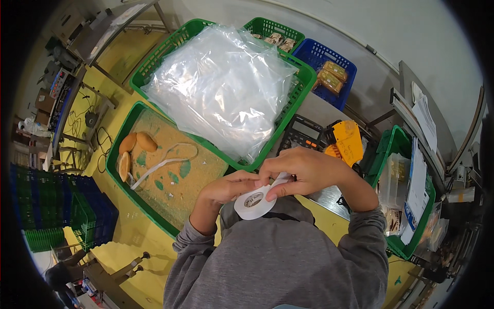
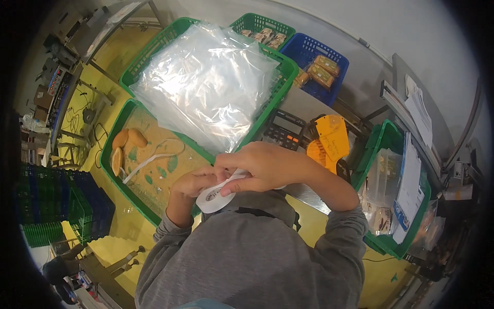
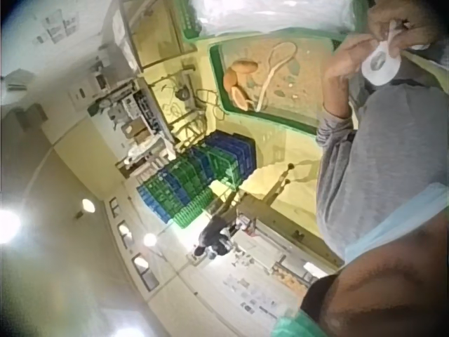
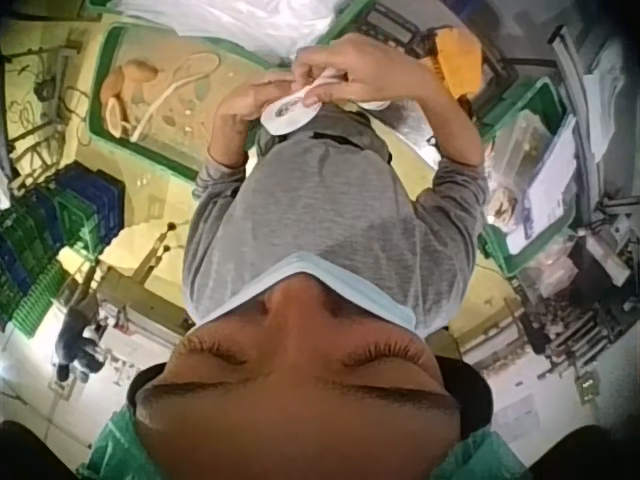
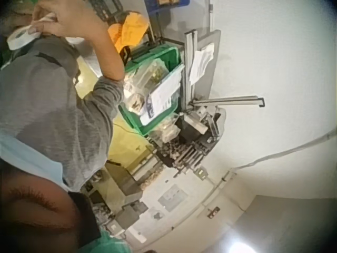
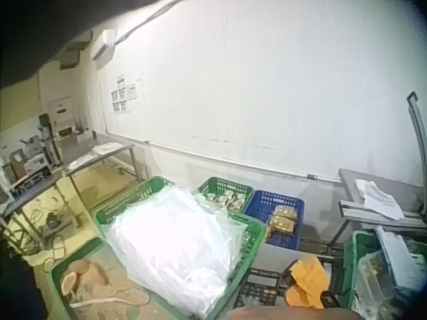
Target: The person positions several plastic bags containing cards on a metal table and applies labels to them using a hand-held labeling tool. The person then moves to a different station, picks up a roll of tape, and reloads the labeling tool with it.
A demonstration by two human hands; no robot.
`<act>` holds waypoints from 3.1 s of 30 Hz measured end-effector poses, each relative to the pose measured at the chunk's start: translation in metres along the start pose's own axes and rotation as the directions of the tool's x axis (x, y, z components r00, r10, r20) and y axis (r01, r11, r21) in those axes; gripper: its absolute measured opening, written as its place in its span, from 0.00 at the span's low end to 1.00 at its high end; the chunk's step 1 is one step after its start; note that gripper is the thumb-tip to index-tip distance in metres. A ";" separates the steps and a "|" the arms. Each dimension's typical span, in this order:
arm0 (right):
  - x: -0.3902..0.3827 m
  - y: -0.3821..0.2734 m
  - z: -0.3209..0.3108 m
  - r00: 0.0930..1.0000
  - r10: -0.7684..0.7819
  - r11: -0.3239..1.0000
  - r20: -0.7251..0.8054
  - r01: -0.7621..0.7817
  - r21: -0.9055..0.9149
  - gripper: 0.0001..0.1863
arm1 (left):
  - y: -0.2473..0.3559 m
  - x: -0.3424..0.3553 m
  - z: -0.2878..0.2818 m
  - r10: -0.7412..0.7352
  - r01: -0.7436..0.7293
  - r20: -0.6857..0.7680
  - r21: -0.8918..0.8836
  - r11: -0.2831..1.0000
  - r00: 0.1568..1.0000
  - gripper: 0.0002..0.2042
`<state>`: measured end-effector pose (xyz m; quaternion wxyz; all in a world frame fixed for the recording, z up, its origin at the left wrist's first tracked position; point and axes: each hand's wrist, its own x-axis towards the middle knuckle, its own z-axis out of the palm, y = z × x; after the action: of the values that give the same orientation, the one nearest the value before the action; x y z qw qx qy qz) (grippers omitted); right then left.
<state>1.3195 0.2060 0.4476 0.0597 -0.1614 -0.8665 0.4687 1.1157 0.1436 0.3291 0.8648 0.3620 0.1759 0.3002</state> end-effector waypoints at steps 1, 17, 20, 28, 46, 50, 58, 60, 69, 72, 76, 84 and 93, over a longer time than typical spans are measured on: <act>0.000 0.003 0.005 1.000 -0.011 0.999 -0.018 0.012 0.045 0.13 | -0.003 0.000 0.002 0.000 0.001 0.005 -0.026 1.000 1.000 0.15; 0.015 -0.004 0.057 0.904 -0.093 0.996 -0.417 0.090 -0.026 0.14 | -0.020 -0.008 0.023 0.242 -0.076 0.144 -0.694 0.716 0.960 0.16; 0.017 -0.002 0.058 0.913 -0.094 0.990 -0.397 0.128 0.060 0.14 | -0.034 -0.006 0.013 0.278 -0.090 0.206 -0.630 0.771 0.938 0.15; 0.020 -0.003 0.058 0.913 -0.116 0.978 -0.391 0.173 0.114 0.12 | -0.040 -0.001 0.016 0.220 -0.086 0.169 -0.571 0.817 0.961 0.13; 0.016 0.001 0.059 0.907 -0.159 0.982 -0.390 0.106 -0.155 0.13 | -0.021 -0.017 0.028 0.373 -0.410 -0.445 0.015 0.912 0.814 0.17; 0.011 0.007 0.074 0.926 -0.052 0.941 -0.374 -0.080 -0.328 0.14 | -0.022 -0.036 0.034 0.506 -0.367 -0.490 0.356 0.860 0.710 0.29; 0.011 0.016 0.099 0.929 0.210 0.978 -0.304 -0.201 0.061 0.14 | -0.046 -0.034 0.051 0.642 -0.123 -0.559 0.696 0.707 0.525 0.21; 0.011 0.019 0.094 0.922 0.332 0.917 -0.200 -0.266 0.299 0.13 | -0.047 -0.036 0.048 0.681 -0.212 -0.569 0.674 0.708 0.461 0.24; 0.006 0.035 0.070 0.945 0.186 0.938 -0.268 -0.089 0.336 0.09 | -0.024 -0.050 0.041 0.734 -0.235 -0.549 0.713 0.661 0.400 0.15; 0.011 0.031 0.068 0.953 0.011 0.996 -0.302 0.018 0.092 0.09 | -0.019 -0.053 0.047 0.803 -0.130 -0.461 0.832 0.540 0.378 0.12; 0.017 0.021 0.070 0.969 0.109 0.940 -0.220 -0.029 0.340 0.10 | -0.016 -0.051 0.055 0.872 0.015 -0.350 0.930 0.367 0.343 0.09; 0.026 0.010 0.076 0.923 0.113 0.987 -0.367 -0.062 0.148 0.05 | -0.019 -0.044 0.062 0.870 0.095 -0.391 0.920 0.381 0.299 0.08; 0.032 0.005 0.072 0.931 0.074 0.995 -0.357 -0.043 0.094 0.05 | -0.029 -0.042 0.058 0.767 -0.153 -0.564 0.766 0.624 0.306 0.04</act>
<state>1.2726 0.1619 0.4026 0.2101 -0.2675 -0.8151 0.4690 1.1255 0.0697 0.3506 0.3553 0.4383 0.5467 0.6186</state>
